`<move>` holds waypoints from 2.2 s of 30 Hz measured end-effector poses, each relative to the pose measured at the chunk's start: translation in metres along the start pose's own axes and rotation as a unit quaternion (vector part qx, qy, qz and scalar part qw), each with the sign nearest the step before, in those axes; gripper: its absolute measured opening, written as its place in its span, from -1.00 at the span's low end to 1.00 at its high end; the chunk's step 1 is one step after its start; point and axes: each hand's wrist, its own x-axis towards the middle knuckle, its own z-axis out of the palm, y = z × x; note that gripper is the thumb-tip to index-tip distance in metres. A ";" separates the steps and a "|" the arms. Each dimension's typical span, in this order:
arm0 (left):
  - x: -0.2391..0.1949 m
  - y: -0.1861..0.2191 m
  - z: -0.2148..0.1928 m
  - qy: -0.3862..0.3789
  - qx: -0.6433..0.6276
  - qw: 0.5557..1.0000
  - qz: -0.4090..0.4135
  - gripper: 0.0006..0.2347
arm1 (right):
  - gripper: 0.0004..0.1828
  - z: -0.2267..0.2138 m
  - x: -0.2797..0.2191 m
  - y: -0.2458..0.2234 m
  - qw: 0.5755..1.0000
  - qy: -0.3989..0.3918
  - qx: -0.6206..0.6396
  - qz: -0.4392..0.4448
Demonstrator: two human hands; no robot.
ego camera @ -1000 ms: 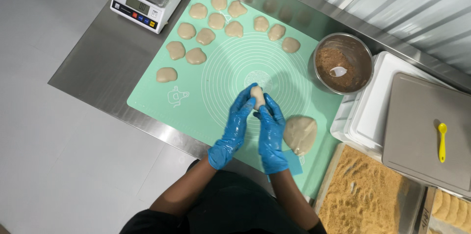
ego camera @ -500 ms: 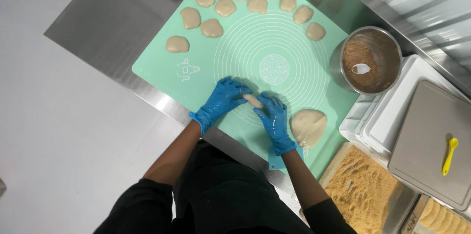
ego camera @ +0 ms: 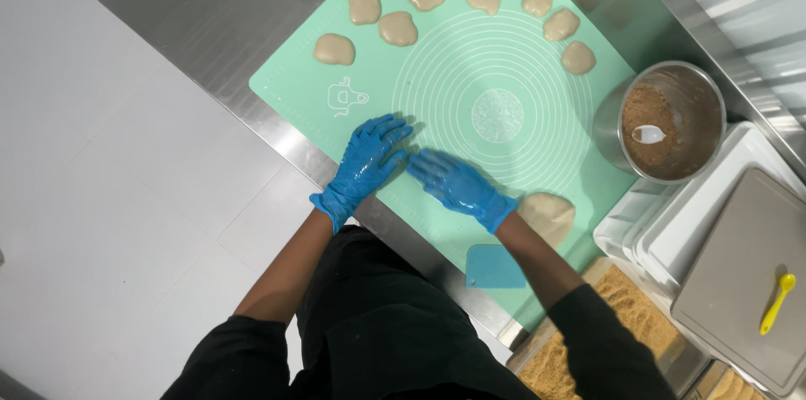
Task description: The person fills small pieces of dough with a mixture, rolls them into cylinders, coats them in breadcrumbs, and places them onto a metal tray.
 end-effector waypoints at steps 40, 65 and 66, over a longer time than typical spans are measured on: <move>0.025 0.000 0.008 -0.001 -0.025 0.999 0.034 -0.66 | -0.29 -0.035 -0.025 0.075 0.993 0.021 0.049 0.110; 0.198 0.037 0.106 -0.292 -0.409 0.862 -0.069 -0.69 | -0.68 -0.050 -0.076 0.066 0.572 0.424 0.512 0.480; 0.191 0.049 0.102 -0.314 -0.464 0.821 -0.113 -0.69 | -0.67 -0.058 -0.086 0.057 0.549 0.412 0.533 0.495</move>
